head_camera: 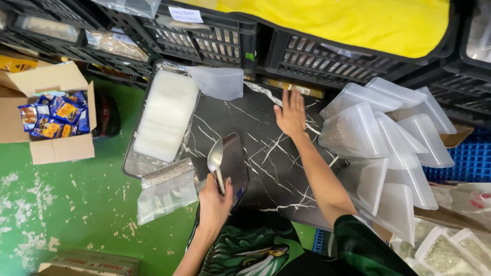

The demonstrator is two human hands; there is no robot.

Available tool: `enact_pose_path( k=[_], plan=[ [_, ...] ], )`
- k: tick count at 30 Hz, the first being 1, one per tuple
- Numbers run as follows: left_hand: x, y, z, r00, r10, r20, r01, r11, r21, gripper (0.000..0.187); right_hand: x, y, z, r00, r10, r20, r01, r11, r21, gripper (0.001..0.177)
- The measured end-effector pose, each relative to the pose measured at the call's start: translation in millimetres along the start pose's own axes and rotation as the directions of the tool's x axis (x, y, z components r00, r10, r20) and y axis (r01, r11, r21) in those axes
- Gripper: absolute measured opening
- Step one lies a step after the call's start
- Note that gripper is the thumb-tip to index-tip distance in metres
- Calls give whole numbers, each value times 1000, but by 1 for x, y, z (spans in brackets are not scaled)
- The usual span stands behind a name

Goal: Bagging and weighing granular food material into plastic pouches using a spoon and a digital scale.

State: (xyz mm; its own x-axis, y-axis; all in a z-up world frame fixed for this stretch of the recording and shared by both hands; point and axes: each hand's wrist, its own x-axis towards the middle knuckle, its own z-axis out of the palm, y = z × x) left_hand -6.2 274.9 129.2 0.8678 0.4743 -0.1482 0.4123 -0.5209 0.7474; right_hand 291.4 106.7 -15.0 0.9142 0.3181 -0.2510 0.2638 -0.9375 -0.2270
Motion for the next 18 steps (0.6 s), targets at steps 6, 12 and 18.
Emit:
enact_pose_path(
  k=[6, 12, 18],
  plan=[
    [6, -5, 5, 999, 4, -48, -3, 1000, 28, 26, -59, -44, 32, 812, -581, 53, 580, 795, -178, 75],
    [6, -9, 7, 996, 59, -74, -55, 997, 51, 27, -57, 1, 35, 795, -546, -265, 593, 792, 145, 56],
    [4, 3, 1, 990, 16, -139, -10, 999, 44, 28, -12, 30, 46, 952, -129, -279, 127, 992, -23, 67]
  ],
)
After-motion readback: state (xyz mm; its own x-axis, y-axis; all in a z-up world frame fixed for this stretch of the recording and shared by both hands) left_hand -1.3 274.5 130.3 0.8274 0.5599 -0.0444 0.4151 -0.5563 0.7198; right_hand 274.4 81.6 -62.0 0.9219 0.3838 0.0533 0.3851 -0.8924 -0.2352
